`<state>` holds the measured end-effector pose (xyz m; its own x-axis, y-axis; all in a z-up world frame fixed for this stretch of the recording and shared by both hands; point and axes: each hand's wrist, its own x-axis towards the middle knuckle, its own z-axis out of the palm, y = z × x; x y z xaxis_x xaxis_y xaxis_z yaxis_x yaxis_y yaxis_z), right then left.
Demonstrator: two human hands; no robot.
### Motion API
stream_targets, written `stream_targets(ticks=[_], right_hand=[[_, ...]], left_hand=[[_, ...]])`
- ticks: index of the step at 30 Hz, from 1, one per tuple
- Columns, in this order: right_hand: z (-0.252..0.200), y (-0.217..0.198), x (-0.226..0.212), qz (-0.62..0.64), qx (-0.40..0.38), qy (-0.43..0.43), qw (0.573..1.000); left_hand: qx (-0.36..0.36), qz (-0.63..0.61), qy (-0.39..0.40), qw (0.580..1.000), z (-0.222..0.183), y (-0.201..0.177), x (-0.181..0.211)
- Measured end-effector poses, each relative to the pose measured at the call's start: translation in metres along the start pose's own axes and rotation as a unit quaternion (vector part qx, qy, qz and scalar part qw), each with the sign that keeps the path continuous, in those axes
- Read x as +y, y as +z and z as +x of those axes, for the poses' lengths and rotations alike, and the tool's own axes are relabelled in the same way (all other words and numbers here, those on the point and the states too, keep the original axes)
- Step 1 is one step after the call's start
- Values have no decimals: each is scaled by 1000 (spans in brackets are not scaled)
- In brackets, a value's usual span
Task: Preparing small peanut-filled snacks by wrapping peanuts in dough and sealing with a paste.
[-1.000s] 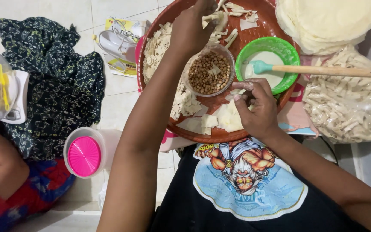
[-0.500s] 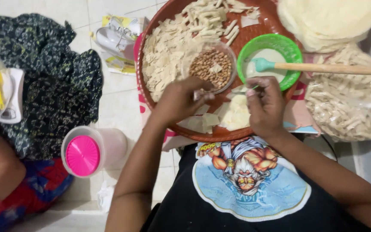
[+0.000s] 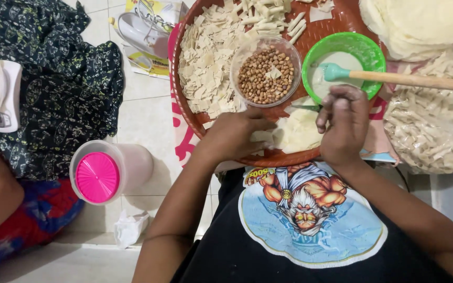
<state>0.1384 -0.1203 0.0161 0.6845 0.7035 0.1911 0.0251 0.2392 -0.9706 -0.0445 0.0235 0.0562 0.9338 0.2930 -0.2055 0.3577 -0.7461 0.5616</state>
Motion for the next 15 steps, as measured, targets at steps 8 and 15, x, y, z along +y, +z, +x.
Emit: stream_targets(ticks=[8,15], right_hand=[[-2,-5,13,88,71,-85,990],[-2,-4,13,107,72,-89,988]], left_hand=[[31,50,75,995,26,40,15],[45,45,67,996,35,56,5]])
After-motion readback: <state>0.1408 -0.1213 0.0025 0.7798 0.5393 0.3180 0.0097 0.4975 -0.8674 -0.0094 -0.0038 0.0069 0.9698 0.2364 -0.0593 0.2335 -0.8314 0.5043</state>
